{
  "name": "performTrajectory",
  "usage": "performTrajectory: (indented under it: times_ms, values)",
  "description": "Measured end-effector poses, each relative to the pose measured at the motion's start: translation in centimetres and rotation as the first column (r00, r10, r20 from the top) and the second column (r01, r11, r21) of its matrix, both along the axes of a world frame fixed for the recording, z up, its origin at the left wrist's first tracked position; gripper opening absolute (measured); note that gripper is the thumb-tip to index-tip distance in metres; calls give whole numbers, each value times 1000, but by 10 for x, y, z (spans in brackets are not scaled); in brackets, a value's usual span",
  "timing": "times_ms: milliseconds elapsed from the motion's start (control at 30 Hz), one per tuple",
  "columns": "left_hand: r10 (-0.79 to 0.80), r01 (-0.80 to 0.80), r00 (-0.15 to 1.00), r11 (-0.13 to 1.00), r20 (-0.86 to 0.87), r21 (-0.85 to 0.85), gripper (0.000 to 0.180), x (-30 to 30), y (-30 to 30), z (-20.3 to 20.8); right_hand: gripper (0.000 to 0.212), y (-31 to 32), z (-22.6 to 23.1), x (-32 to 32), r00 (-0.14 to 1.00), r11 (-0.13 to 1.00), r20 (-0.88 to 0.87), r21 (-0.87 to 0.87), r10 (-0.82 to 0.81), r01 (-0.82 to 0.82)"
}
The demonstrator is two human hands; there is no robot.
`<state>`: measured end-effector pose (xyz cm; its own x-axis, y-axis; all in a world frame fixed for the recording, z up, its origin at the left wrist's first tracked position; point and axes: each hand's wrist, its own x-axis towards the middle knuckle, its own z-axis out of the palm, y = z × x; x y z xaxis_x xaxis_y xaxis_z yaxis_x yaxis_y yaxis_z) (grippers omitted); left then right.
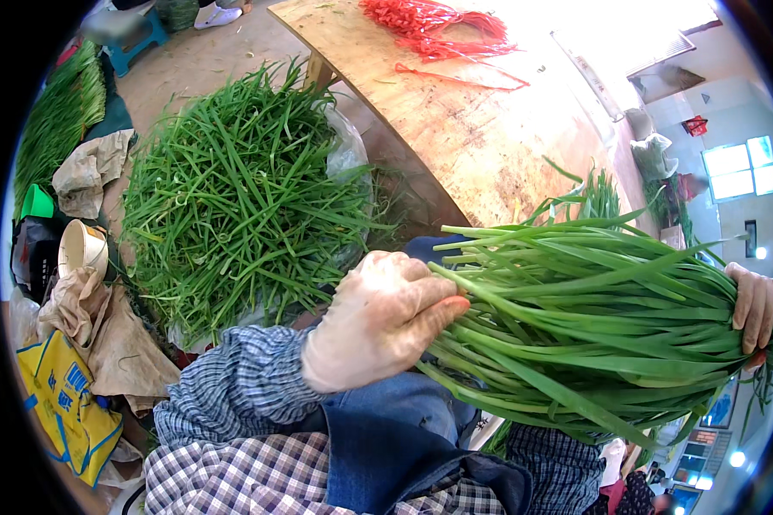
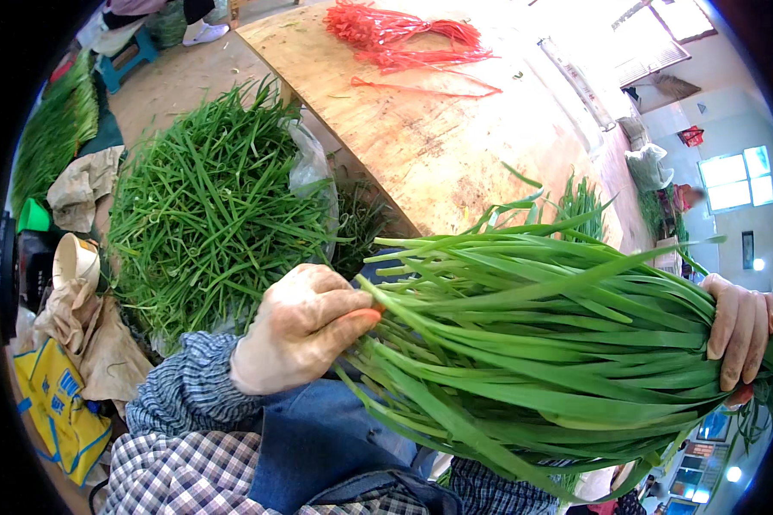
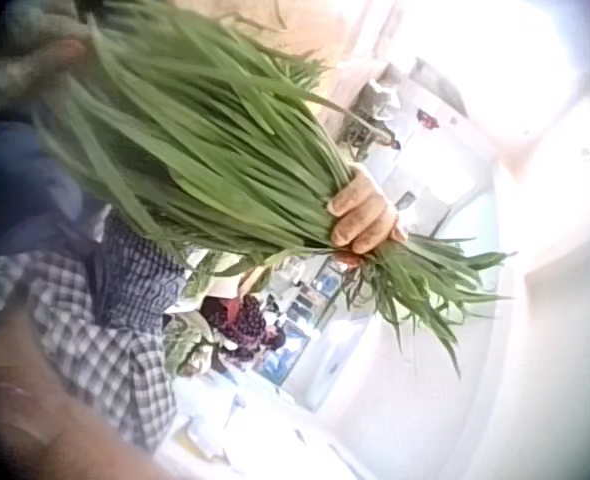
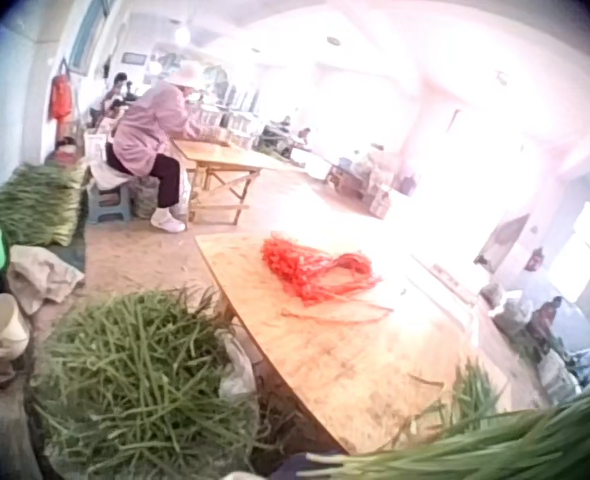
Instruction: The person sorts and cleans bunches of chives by hand, removing damaged leaves and dirt from the stalks before placing them into a white crate.
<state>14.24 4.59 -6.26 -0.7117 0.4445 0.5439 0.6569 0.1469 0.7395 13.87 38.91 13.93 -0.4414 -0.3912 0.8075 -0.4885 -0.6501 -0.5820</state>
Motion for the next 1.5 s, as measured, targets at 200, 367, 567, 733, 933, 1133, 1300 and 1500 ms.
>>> performTrajectory:
  times_ms: [200, 367, 567, 733, 933, 1133, 1300, 1500]
  values:
    - [-87, 68, 962, 995, 258, 79, 24, 0, 25, -4, 43, 4, 6, 1, 996, 998, -90, 67, 3, 3]
    - [7, -72, 965, 968, 264, 240, 17, 4, 42, -14, 32, -24, -10, 1, 999, 996, -29, -76, -41, 39]
    - [395, -409, 904, 910, -163, -65, 16, -15, 2, -47, 41, 2, 7, 17, 991, 995, -97, -47, -94, 90]
    - [524, -676, 728, 443, -442, -588, 24, -34, -89, -52, 41, -1, 3, 17, 987, 989, -114, -109, -111, 99]
    - [81, -80, 994, 997, 77, -8, 42, -27, -6, 0, 42, -10, -4, 20, 993, 985, -71, -152, -98, 87]
    - [-150, 134, 979, 985, 139, 112, 27, -37, 26, -9, 34, -15, 4, 10, 982, 983, -160, -140, 99, -122]
    - [-152, 133, 968, 985, 200, 108, 17, -33, 21, -3, 31, -21, 6, 12, 964, 971, -178, -103, 195, -215]
    - [-30, 39, 958, 999, 285, -25, 9, -32, 12, 0, 27, -32, 3, 18, 966, 985, -254, -152, 45, -86]
